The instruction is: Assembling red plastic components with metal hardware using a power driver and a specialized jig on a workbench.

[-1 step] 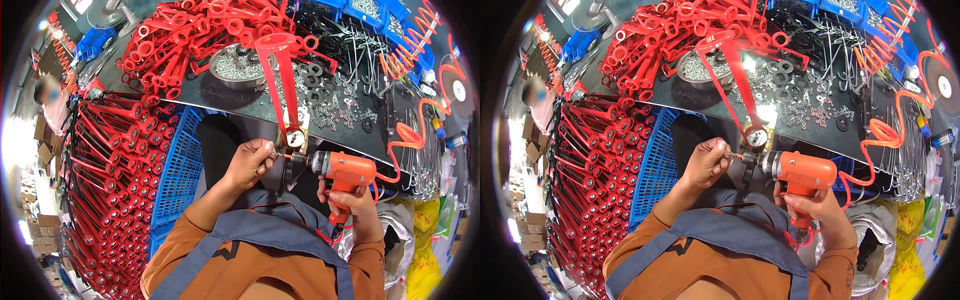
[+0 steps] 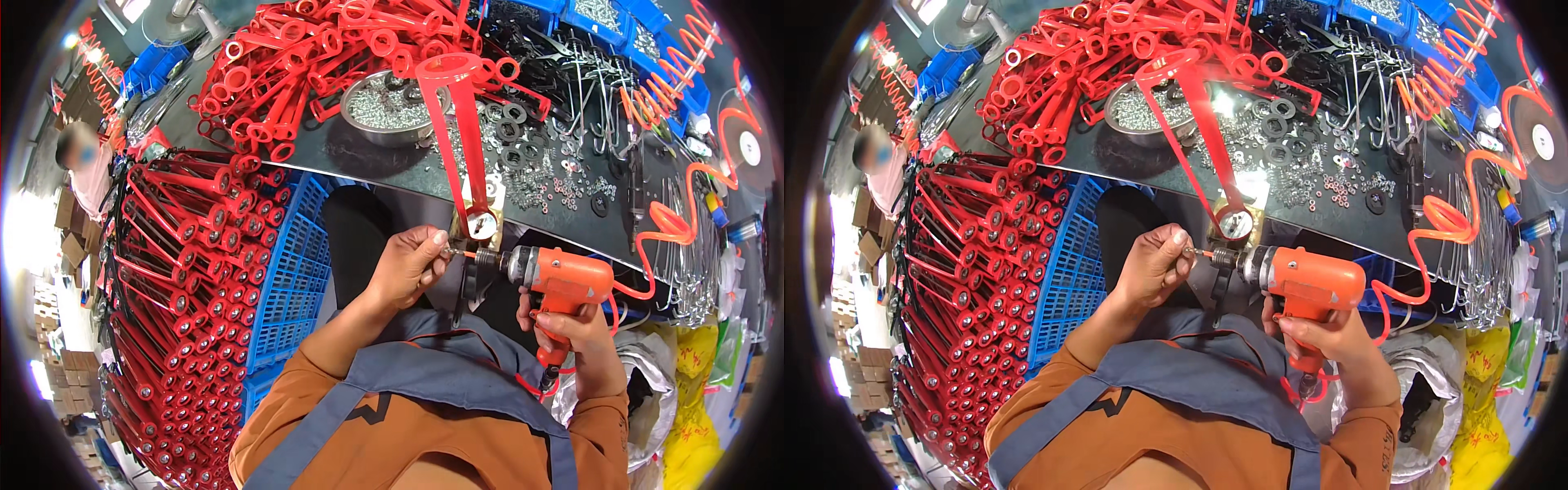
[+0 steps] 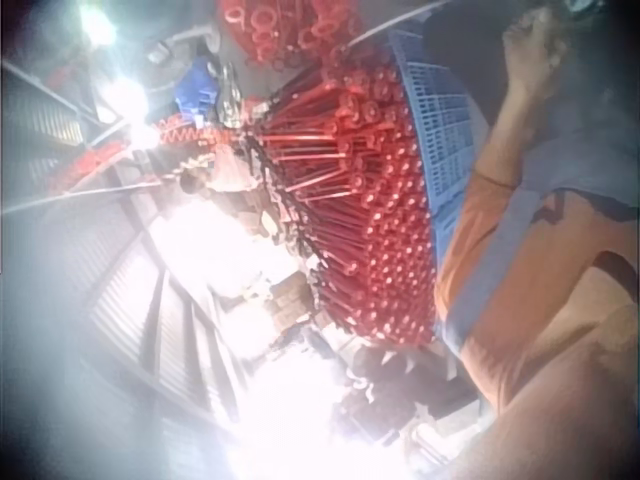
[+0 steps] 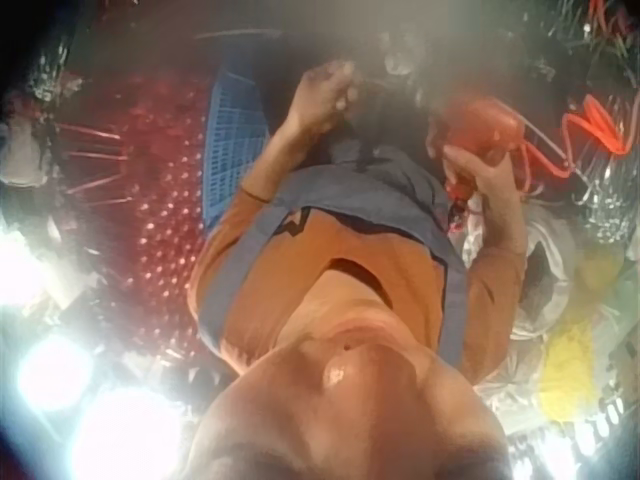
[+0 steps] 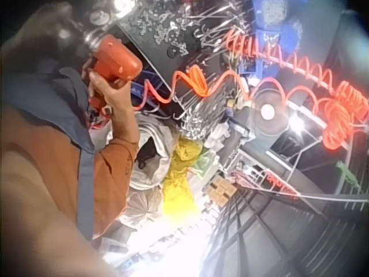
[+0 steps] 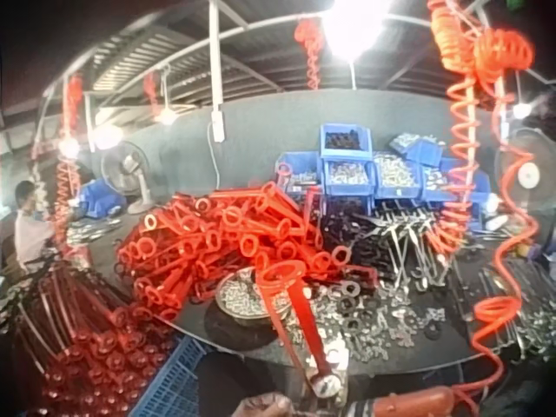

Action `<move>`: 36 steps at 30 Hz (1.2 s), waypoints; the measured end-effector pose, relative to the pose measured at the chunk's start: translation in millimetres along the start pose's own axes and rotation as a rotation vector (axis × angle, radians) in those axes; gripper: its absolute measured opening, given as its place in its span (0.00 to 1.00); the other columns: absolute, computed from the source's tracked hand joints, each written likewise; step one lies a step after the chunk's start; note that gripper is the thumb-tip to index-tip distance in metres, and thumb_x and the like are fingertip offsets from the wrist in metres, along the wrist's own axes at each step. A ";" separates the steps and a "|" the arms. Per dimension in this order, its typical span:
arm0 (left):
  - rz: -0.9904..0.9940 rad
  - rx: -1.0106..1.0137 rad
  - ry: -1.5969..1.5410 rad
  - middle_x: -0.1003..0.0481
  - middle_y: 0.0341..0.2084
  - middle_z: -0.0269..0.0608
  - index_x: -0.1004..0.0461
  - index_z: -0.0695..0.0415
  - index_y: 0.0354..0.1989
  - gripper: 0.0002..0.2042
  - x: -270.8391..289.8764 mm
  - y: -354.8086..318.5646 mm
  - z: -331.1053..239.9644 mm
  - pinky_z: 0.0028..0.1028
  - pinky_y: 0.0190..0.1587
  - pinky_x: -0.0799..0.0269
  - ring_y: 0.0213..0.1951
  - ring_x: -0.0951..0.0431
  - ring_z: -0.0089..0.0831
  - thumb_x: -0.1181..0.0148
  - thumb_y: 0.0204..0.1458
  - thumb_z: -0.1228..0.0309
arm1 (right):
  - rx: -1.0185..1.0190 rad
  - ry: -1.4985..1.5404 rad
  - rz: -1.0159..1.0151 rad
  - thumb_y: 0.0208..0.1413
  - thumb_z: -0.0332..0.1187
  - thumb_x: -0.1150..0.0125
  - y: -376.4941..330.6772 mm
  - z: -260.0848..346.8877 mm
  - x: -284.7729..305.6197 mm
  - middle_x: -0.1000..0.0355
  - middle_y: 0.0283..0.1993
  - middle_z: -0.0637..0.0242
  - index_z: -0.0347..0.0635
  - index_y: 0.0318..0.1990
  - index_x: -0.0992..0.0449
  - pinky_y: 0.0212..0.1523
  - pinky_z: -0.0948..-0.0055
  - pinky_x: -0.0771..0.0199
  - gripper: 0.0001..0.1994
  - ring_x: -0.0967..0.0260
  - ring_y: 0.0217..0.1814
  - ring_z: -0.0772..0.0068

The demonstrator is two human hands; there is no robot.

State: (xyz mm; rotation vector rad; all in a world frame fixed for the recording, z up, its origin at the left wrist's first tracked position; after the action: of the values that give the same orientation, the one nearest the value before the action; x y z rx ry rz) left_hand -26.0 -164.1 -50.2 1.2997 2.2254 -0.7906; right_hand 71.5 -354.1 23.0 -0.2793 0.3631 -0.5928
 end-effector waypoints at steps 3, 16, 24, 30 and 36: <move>-0.088 -0.106 0.250 0.34 0.13 0.32 0.31 0.58 0.23 0.16 -2.0 5.1 -8.6 0.14 0.13 0.48 0.11 0.43 0.13 0.49 0.60 0.61 | 0.046 -0.030 0.094 0.42 0.25 0.38 4.9 -6.6 -2.1 0.29 0.35 0.53 0.31 0.52 0.34 0.15 0.81 0.34 0.26 0.29 0.26 0.68; -0.131 -0.544 0.586 0.39 0.13 0.22 0.24 0.64 0.38 0.16 -4.7 -8.5 -96.7 0.17 0.18 0.52 0.15 0.45 0.11 0.53 0.62 0.63 | 0.313 -0.044 0.139 0.51 0.23 0.44 8.4 30.0 -15.2 0.30 0.35 0.54 0.32 0.54 0.37 0.17 0.83 0.34 0.22 0.34 0.21 0.79; 0.075 -1.061 1.430 0.29 0.18 0.36 0.25 0.55 0.40 0.12 -36.0 -4.0 -17.0 0.28 0.19 0.33 0.18 0.28 0.32 0.35 0.45 0.74 | 0.192 -0.246 -0.022 0.51 0.23 0.42 10.6 25.7 24.9 0.29 0.38 0.59 0.34 0.55 0.37 0.19 0.79 0.28 0.22 0.28 0.34 0.73; 0.139 -1.188 1.458 0.32 0.16 0.34 0.26 0.54 0.41 0.14 -33.5 16.3 -0.1 0.29 0.18 0.34 0.18 0.29 0.30 0.38 0.43 0.75 | 0.017 -0.341 0.022 0.49 0.23 0.40 38.0 19.3 30.3 0.28 0.36 0.61 0.39 0.55 0.36 0.19 0.75 0.24 0.24 0.26 0.35 0.70; 0.203 -1.177 1.421 0.31 0.18 0.34 0.26 0.55 0.41 0.17 -38.0 21.6 6.0 0.29 0.18 0.35 0.18 0.29 0.30 0.38 0.39 0.78 | -0.004 -0.803 0.230 0.49 0.23 0.44 59.8 69.2 1.7 0.29 0.28 0.64 0.34 0.48 0.31 0.18 0.75 0.30 0.16 0.30 0.25 0.78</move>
State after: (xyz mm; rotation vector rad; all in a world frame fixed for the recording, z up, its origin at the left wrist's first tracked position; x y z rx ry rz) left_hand 11.2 -183.6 -36.3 1.3926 2.4202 1.8254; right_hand 130.5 -297.0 63.5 -0.4464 -0.3765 -0.2175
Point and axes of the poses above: each hand's wrist, its own y-axis towards the middle knuckle, its own x-axis out of the back of the hand, z = x × y, the point moved 7 cm from there along y, towards the middle knuckle
